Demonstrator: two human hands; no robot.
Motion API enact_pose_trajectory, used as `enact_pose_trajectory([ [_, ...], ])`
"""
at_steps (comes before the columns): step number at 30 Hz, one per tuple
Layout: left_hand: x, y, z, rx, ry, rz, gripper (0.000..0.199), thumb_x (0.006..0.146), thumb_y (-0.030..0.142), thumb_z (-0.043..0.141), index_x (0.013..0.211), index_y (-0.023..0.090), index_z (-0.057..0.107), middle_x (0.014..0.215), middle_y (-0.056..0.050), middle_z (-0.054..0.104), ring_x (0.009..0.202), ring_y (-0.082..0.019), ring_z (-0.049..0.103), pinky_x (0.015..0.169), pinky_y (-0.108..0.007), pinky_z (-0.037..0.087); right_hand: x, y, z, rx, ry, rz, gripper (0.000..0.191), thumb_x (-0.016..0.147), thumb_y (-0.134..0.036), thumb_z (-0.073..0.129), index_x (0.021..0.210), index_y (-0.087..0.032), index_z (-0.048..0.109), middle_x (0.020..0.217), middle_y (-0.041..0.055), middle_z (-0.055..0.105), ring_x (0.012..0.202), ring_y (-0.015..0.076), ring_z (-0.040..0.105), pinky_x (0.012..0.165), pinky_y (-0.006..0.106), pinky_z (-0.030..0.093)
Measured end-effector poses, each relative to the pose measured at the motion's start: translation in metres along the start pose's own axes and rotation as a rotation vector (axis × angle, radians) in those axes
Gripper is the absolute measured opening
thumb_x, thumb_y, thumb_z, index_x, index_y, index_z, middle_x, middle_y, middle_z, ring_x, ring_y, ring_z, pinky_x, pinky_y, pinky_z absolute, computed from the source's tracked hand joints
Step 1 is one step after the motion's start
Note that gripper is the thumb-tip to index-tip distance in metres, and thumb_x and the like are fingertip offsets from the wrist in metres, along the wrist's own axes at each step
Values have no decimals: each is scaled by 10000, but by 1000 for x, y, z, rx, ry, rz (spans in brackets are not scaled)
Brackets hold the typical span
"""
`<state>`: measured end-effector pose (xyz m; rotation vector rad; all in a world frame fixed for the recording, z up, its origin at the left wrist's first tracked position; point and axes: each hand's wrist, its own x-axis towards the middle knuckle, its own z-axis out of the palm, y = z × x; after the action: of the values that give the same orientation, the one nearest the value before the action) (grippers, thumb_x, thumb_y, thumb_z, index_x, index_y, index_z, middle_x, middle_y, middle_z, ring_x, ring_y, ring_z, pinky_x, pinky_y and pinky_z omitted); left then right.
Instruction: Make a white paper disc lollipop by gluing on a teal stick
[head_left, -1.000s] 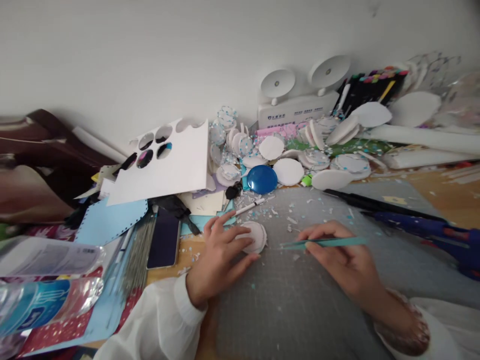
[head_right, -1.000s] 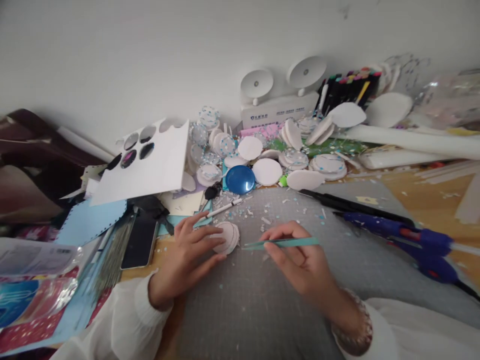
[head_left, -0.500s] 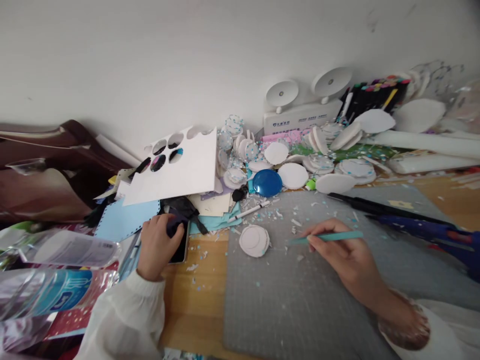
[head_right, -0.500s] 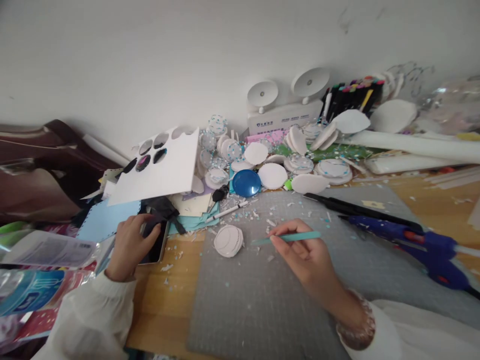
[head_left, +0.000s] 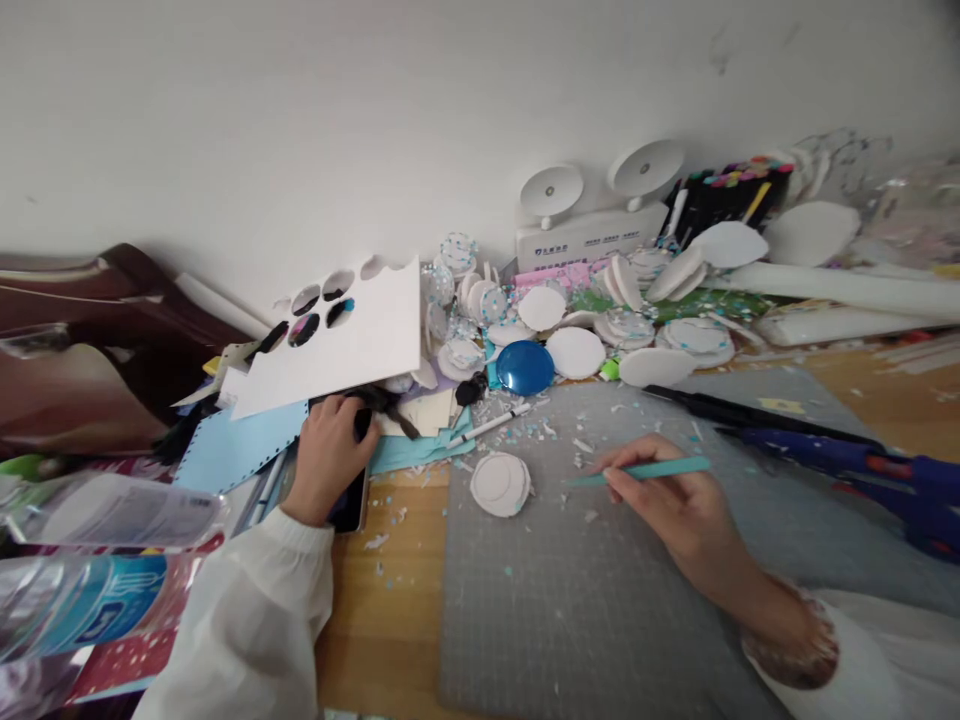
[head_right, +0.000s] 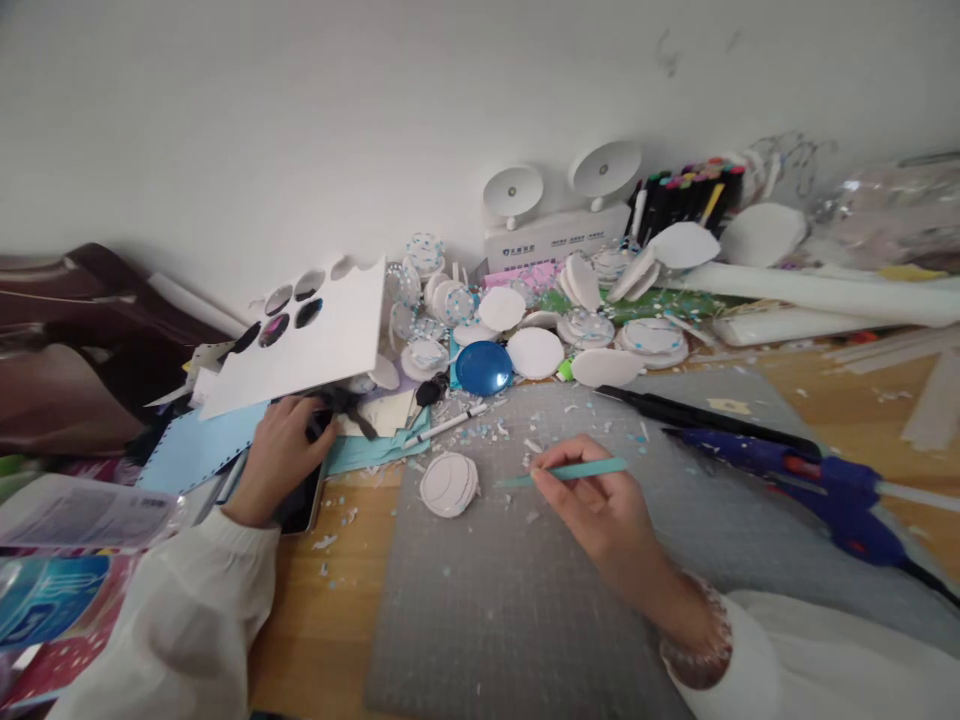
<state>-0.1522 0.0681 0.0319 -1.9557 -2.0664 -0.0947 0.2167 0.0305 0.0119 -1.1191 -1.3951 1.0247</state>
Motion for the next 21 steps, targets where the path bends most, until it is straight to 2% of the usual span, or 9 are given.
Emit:
enact_pose_trajectory([
  [3,-25,-7,-2,108,31,-132,537,825,520,543,1118,69,556,1002,-190,591,996,-388,544,846,-475,443,-2,1,0,22,-16,27,141,818,-359,665,759,-237,626,753,11,649,611,121,561,558,227,476],
  [6,-42,-7,-3,147,-38,-173,624,827,579,512,1155,48,518,1001,-197,597,983,-388,566,825,-458,463,-2,0,1,30,-43,46,148,814,-372,669,759,-242,626,753,12,647,607,125,559,540,232,471],
  [9,-42,1,-7,77,-123,-253,604,830,578,501,1148,64,502,973,-182,610,968,-363,602,823,-423,479,-1,0,1,22,-54,45,139,814,-371,671,766,-247,630,736,8,639,602,124,550,530,231,463],
  [12,-36,12,-12,67,-182,-355,588,811,579,504,1119,78,504,962,-184,609,965,-386,618,792,-430,489,0,1,0,28,-34,39,133,811,-362,677,763,-247,632,722,2,626,605,121,547,545,231,462],
  [16,-33,19,-15,-7,-238,-363,570,817,548,493,1181,110,470,1011,-176,607,984,-397,627,785,-448,493,1,3,0,45,-24,65,129,824,-354,665,765,-247,623,717,-8,623,605,114,546,550,223,455],
  [19,-40,14,-12,-115,-213,-356,698,801,629,507,1239,90,436,1062,-198,605,1036,-411,610,833,-478,484,1,3,0,42,-21,61,125,827,-348,661,764,-248,621,700,-16,614,597,109,538,543,216,445],
  [21,-48,6,-10,-221,-143,-354,789,777,699,509,1258,78,431,1073,-205,610,1046,-414,602,853,-493,477,1,4,0,39,-21,47,121,826,-346,663,766,-248,625,717,-13,621,606,108,539,553,215,446],
])
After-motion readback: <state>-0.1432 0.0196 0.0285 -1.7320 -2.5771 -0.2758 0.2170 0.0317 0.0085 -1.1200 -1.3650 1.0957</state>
